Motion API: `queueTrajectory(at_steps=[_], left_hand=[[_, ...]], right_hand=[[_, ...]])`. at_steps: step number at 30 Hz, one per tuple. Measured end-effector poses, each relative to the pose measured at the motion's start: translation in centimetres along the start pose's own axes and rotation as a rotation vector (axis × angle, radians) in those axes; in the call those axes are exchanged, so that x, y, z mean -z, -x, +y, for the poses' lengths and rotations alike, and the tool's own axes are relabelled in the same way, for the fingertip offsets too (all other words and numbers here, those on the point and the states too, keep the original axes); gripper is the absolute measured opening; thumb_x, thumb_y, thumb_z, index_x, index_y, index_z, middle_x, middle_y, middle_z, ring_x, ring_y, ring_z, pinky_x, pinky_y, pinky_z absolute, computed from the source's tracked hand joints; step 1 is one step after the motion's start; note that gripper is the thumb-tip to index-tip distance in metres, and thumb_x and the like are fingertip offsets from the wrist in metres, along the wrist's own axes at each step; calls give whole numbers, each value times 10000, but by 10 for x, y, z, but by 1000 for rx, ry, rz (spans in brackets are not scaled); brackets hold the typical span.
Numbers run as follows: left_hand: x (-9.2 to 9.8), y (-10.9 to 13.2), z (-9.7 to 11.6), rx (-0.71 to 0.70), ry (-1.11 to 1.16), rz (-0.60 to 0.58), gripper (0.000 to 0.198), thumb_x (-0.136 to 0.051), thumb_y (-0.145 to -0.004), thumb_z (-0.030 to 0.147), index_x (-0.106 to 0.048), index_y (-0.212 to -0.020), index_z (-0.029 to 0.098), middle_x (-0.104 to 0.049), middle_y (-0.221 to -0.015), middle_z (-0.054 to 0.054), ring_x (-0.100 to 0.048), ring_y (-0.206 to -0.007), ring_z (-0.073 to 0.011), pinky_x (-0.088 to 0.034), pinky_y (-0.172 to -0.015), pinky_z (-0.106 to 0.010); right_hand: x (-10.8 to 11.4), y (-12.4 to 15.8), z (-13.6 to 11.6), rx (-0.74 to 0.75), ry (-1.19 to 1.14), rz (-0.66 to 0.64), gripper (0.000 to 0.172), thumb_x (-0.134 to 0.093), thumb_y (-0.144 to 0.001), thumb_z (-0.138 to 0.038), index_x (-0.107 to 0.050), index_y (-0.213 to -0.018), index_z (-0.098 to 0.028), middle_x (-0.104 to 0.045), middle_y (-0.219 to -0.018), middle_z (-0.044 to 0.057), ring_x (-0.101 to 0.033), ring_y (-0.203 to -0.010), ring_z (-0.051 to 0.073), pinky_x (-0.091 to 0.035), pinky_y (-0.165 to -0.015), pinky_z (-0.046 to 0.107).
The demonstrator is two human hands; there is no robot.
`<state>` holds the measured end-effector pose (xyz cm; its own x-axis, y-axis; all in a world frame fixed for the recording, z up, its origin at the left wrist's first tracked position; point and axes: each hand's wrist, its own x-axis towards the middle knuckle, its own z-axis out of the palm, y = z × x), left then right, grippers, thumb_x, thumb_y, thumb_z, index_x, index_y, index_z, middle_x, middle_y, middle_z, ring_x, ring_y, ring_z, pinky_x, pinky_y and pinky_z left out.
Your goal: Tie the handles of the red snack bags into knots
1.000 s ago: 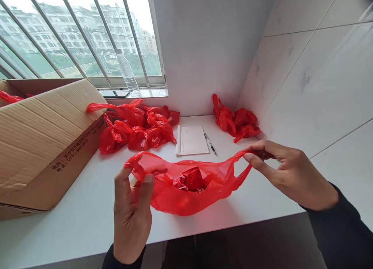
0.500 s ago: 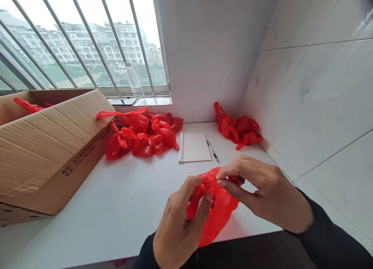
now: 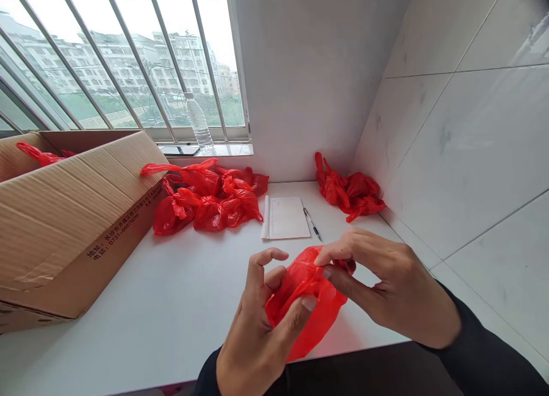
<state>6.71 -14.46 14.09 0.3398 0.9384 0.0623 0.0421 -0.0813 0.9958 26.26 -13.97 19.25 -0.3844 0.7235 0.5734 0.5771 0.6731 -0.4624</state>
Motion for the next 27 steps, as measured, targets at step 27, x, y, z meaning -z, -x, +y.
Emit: queueTrajectory(at_steps=[27], left_hand=[[6,-5,12,233,-29,-103,431,-460,-920,595,-556,-765,205,-409,-646,25,-370,-615,-126,-405,-595,-252]], right_hand=[[-15,-11,-5,-120,-224,-193,405,-637,-954,-264,-554,-1345,-201,-632,-1274,46,-548,-1185,162,-454,-1037,300]])
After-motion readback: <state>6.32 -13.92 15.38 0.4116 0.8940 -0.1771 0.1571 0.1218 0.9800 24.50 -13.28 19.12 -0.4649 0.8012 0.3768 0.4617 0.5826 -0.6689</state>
